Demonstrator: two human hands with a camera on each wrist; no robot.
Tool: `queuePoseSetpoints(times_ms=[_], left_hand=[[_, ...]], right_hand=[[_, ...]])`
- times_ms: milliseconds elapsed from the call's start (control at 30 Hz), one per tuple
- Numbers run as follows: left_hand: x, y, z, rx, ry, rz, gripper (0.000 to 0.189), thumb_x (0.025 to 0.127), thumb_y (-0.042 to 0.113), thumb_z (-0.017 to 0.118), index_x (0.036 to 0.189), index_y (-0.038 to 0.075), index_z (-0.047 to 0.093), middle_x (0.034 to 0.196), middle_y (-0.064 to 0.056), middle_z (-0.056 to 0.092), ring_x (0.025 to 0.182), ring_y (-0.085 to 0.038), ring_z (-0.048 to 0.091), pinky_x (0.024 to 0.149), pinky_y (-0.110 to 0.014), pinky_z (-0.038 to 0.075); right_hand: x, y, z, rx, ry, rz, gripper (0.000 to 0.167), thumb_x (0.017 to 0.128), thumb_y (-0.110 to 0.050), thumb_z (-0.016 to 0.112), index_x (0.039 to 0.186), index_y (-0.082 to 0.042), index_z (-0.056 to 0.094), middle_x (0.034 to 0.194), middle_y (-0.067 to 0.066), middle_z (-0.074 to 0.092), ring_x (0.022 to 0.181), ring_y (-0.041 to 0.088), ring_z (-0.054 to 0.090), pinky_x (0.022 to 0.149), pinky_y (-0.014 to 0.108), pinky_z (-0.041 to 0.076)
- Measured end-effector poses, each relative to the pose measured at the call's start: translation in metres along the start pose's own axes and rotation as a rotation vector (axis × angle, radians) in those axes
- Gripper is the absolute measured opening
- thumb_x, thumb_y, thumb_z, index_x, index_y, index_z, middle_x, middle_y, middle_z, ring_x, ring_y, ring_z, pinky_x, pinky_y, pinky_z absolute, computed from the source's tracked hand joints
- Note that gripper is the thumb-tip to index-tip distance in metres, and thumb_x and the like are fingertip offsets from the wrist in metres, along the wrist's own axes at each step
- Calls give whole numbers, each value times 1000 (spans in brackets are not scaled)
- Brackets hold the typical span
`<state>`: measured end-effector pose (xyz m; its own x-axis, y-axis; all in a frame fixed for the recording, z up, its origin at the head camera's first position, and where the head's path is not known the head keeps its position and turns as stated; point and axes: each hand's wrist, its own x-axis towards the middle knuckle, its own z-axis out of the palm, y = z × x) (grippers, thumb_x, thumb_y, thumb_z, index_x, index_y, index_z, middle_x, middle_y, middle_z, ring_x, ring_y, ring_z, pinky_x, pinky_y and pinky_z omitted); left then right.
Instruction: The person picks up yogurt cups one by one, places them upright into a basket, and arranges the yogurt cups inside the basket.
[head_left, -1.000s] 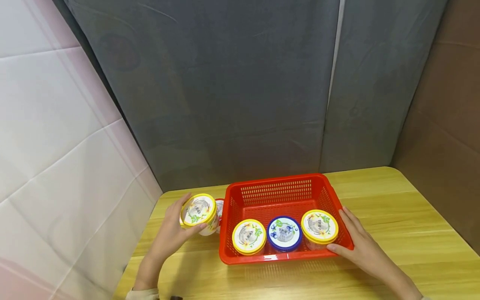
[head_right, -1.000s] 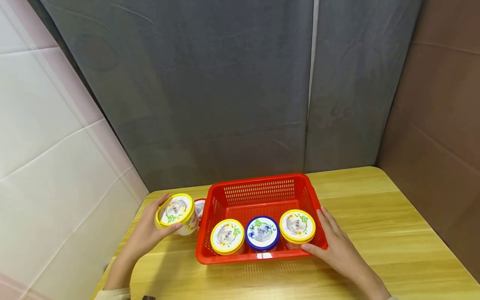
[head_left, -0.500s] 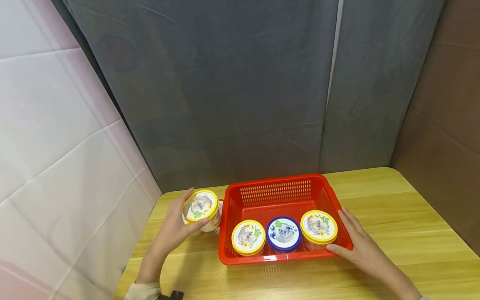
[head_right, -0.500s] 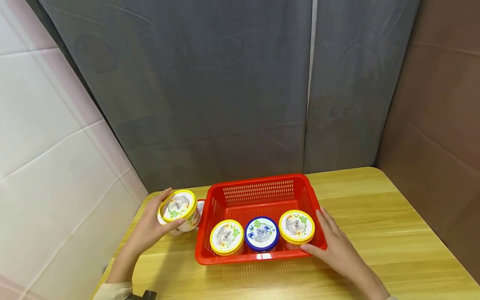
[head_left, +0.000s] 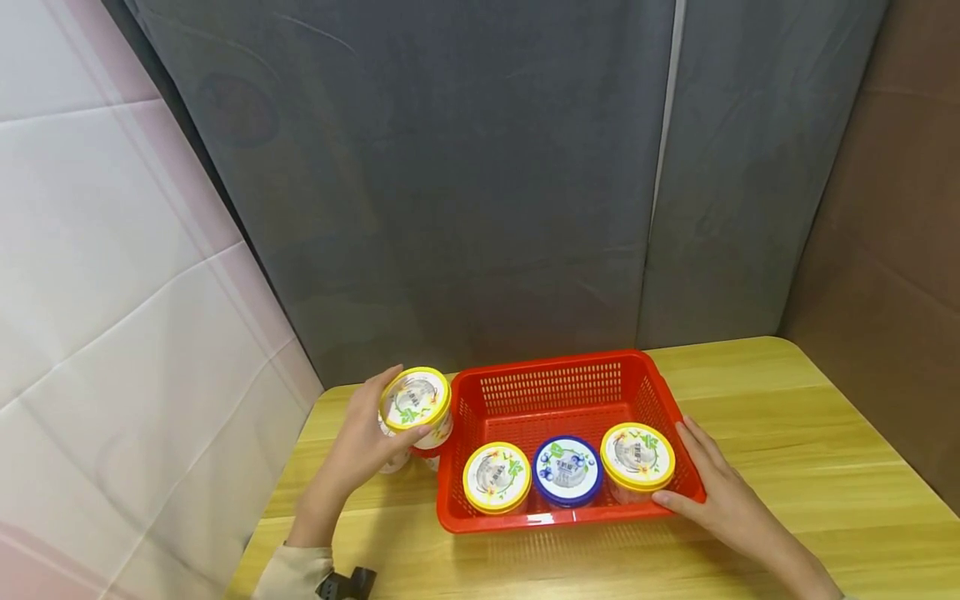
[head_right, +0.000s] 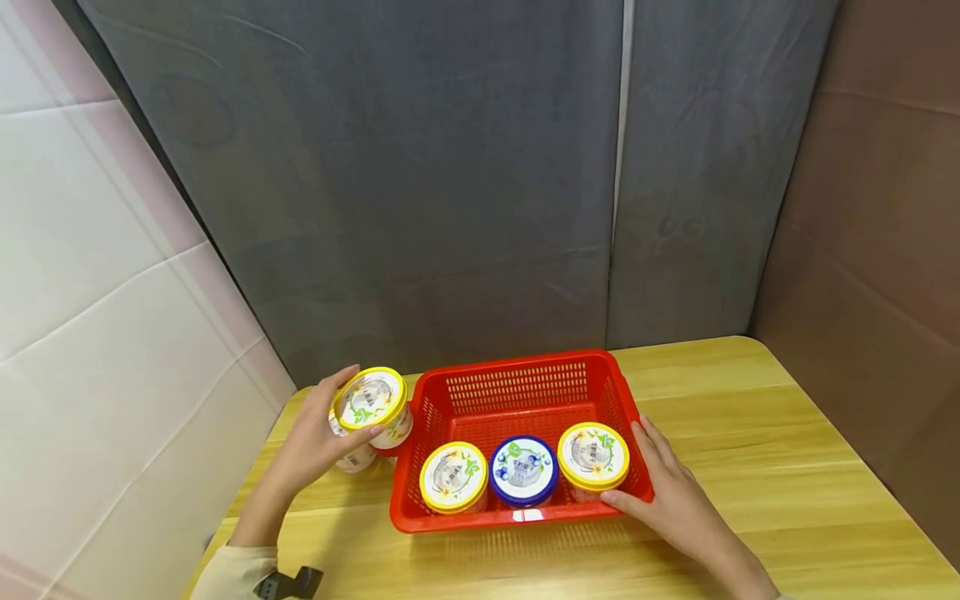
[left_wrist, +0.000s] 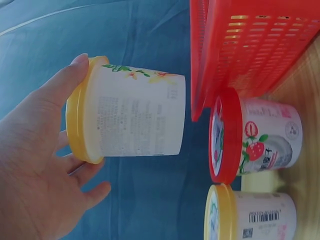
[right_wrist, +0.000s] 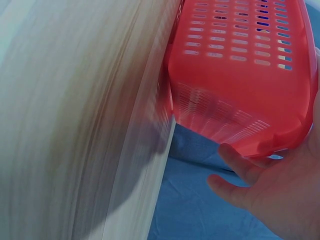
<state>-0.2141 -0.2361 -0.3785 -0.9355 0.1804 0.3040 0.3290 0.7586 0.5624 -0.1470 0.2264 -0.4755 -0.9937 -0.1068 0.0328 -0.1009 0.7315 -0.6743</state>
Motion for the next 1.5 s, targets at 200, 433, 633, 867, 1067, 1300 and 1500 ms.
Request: queuePoseSetpoints(times_ms=[200, 433, 633, 867, 1067, 1300, 1500], left_hand=[[9, 7, 7, 12, 10, 26, 94, 73, 33, 88, 150, 17, 36, 151, -12, 42, 129, -32, 37, 100, -60, 47], [15, 11, 15, 3, -7, 29, 94, 74, 32, 87, 150, 16, 36, 150, -10, 43, 126, -29, 36, 98, -55, 48], [16, 12, 22, -14, -19, 19, 93, 74, 36, 86, 150, 20, 37, 149, -7, 43, 126, -27, 37, 99, -56, 48], [23, 15, 32, -24, -16, 72, 89, 75, 37, 85, 149, 21, 38, 150, -5, 42, 126, -26, 36, 99, -55, 47], [31, 20, 41, -32, -20, 115, 88, 75, 36, 85, 148, 19, 40, 150, -5, 43, 129, -28, 35, 101, -57, 45], [40, 23, 52, -22, -27, 129, 86, 73, 34, 86, 146, 18, 43, 147, -6, 46, 127, -29, 37, 100, -55, 46], [46, 26, 58, 4, -33, 118, 86, 72, 35, 85, 145, 21, 42, 146, -4, 46, 127, -27, 38, 98, -52, 50]], right_hand=[[0, 1, 0, 2, -5, 11, 114, 80, -61, 72, 161, -18, 4, 165, 21, 10, 139, 56, 30, 94, 71, 46], [1, 1, 1, 6, -15, 25, 114, 80, -61, 72, 161, -19, 3, 165, 20, 9, 139, 57, 30, 93, 70, 47], [0, 2, 1, 3, -6, 15, 114, 80, -60, 72, 161, -19, 4, 165, 20, 10, 139, 57, 30, 93, 71, 46], [-1, 1, 1, 2, 8, -3, 112, 81, -59, 72, 161, -19, 4, 165, 20, 10, 138, 57, 31, 93, 73, 45], [-1, 2, 1, -4, 18, -17, 111, 82, -58, 72, 161, -18, 5, 165, 20, 11, 138, 58, 31, 93, 73, 44], [0, 2, 2, 4, 10, -9, 111, 82, -59, 72, 161, -19, 4, 165, 21, 10, 138, 58, 31, 93, 72, 45], [-1, 3, 2, 2, 17, -20, 111, 82, -58, 72, 161, -18, 5, 165, 21, 10, 138, 59, 30, 94, 73, 43]])
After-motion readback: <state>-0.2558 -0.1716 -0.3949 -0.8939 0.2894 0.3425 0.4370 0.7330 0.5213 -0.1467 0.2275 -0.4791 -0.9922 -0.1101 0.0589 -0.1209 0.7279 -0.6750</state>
